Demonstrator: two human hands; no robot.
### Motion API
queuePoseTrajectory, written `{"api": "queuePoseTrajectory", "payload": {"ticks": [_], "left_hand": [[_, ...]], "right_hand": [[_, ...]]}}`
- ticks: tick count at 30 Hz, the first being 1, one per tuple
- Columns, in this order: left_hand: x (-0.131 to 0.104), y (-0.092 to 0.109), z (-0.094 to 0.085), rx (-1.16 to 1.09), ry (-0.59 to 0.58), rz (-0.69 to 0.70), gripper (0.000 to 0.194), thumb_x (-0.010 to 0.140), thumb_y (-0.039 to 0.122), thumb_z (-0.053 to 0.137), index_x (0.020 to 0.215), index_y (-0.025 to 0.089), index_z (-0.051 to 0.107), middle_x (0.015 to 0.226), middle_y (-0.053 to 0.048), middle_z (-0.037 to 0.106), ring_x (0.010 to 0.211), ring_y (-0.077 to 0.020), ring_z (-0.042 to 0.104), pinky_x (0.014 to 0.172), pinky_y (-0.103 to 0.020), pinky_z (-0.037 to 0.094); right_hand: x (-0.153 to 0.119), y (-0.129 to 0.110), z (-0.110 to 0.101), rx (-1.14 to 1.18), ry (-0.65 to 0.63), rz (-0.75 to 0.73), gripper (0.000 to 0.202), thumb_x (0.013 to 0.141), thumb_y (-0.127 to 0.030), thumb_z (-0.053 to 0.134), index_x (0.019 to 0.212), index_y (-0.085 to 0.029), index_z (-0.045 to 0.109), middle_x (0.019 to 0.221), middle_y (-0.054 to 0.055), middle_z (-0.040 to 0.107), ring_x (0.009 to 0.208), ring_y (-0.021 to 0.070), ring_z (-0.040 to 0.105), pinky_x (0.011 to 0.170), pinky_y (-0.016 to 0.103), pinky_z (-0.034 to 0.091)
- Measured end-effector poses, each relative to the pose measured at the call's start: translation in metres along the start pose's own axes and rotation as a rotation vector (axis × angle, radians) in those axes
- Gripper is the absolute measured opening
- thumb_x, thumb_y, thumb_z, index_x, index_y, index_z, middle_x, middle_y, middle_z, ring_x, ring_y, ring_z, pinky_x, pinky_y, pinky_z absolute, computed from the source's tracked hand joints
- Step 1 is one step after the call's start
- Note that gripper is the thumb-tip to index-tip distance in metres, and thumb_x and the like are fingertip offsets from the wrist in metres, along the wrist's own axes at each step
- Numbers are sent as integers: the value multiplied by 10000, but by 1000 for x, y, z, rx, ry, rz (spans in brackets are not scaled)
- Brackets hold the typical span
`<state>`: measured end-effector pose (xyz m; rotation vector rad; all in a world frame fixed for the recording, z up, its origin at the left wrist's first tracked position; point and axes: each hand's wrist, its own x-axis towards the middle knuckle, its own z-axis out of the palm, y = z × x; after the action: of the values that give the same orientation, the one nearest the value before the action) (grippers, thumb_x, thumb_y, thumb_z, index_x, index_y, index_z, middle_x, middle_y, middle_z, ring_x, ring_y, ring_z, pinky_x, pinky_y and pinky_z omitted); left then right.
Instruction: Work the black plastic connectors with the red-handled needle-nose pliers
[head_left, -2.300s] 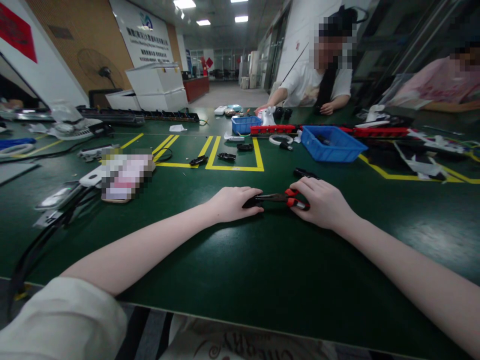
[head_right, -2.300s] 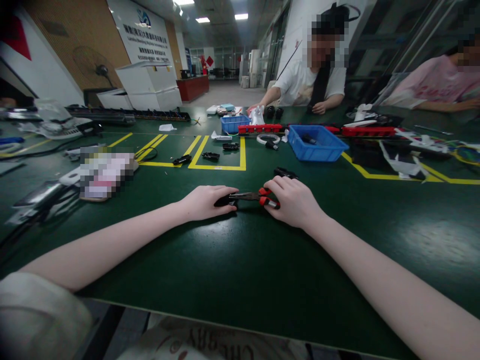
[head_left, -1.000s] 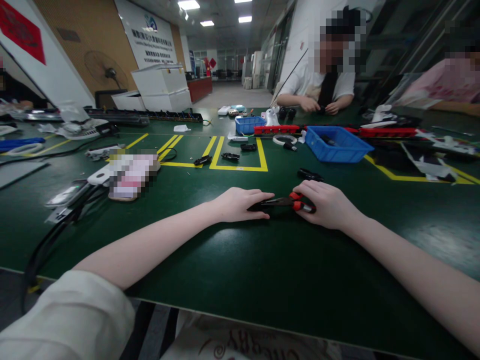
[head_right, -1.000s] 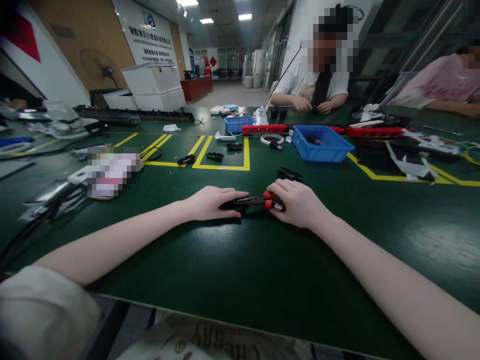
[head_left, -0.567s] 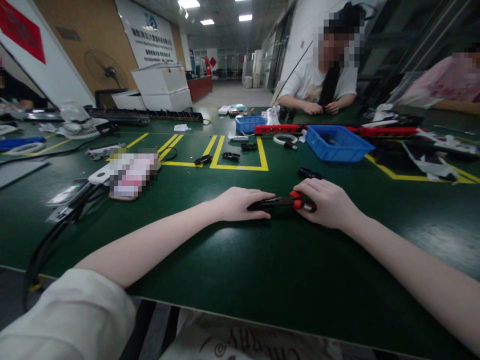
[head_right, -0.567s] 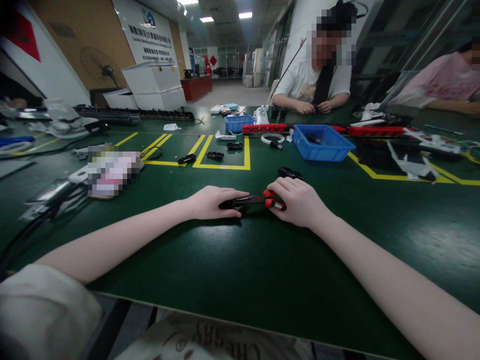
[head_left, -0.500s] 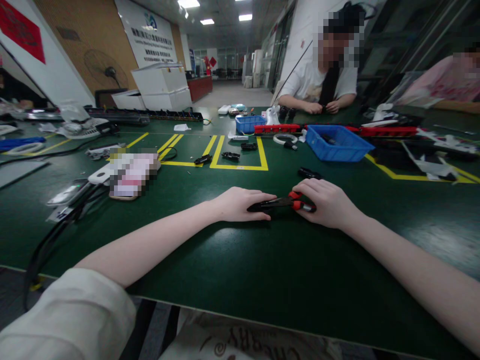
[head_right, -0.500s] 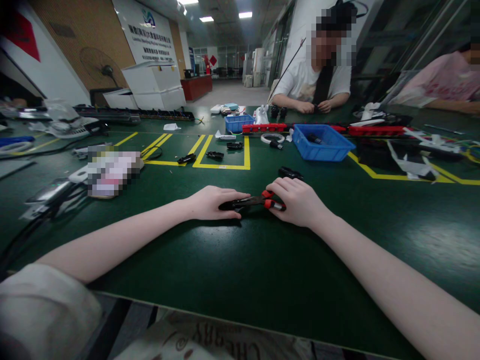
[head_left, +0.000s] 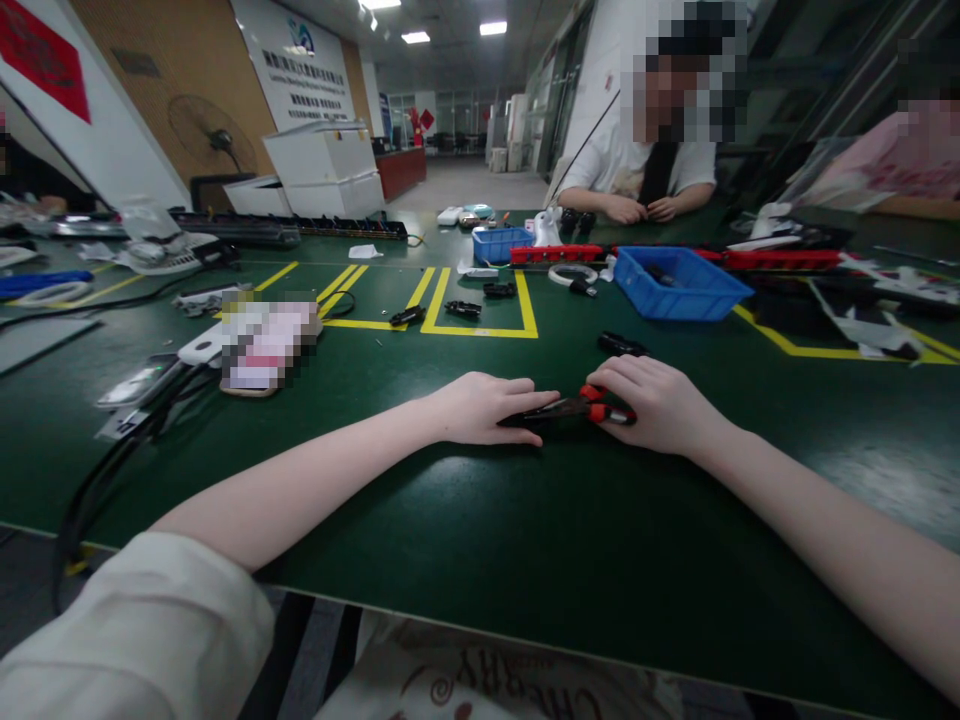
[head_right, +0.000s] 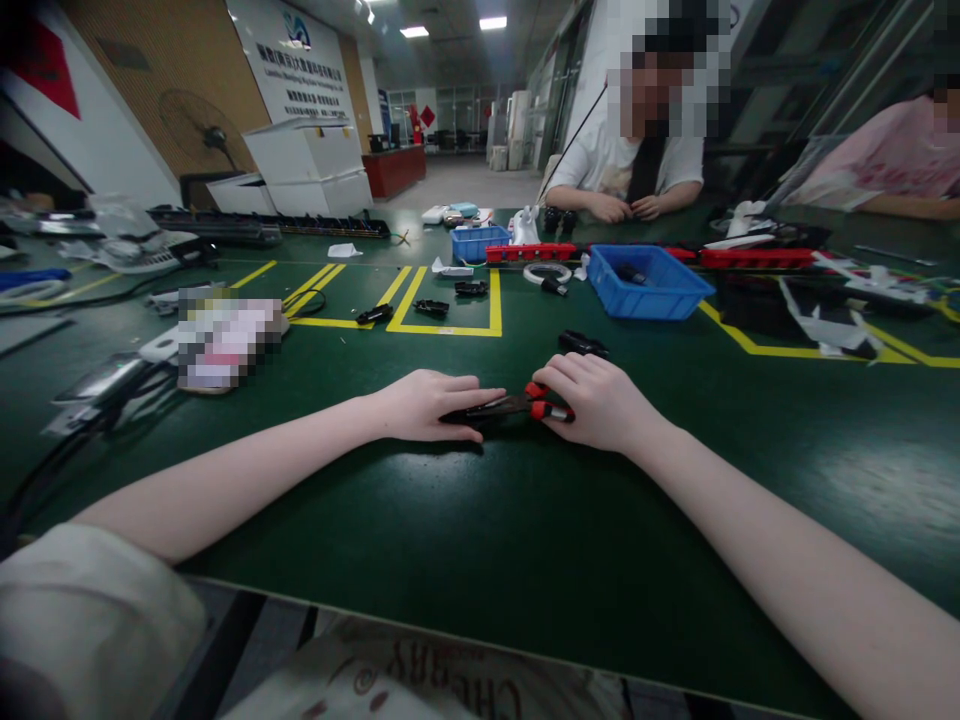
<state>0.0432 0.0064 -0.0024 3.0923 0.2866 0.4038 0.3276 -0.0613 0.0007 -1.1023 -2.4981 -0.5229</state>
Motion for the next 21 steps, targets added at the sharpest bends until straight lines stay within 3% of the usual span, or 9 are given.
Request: {"api": "queuePoseTrajectory", "payload": {"ticks": [5, 14, 21], "left_hand": [[1, 2, -1, 87, 100, -35, 580, 993, 557, 520, 1426, 172, 548, 1216, -122, 662, 1014, -222, 651, 824, -319, 459], [0, -1, 5, 74, 221, 64, 466, 1013, 511, 508, 1252, 141, 661, 1055, -90, 743, 955, -207, 668, 819, -324, 463], [0, 1, -1, -1, 247, 61, 456, 1016, 480, 516, 1348, 178, 597, 1331, -129, 665, 1170, -245, 627, 1001, -397, 466]], "right_hand": [[1, 1, 0, 58, -33, 14, 218, 847, -301, 583, 1027, -182, 610, 950, 116, 700, 844, 255, 674, 724, 377, 549], [0, 2, 1, 80, -17, 16, 210, 845, -308, 595, 1022, -196, 588, 946, 108, 699, 827, 251, 680, 699, 368, 551], [-3, 4, 2, 117, 16, 37, 226, 837, -298, 621, 1036, -198, 584, 950, 104, 699, 824, 246, 681, 708, 367, 561]]}}
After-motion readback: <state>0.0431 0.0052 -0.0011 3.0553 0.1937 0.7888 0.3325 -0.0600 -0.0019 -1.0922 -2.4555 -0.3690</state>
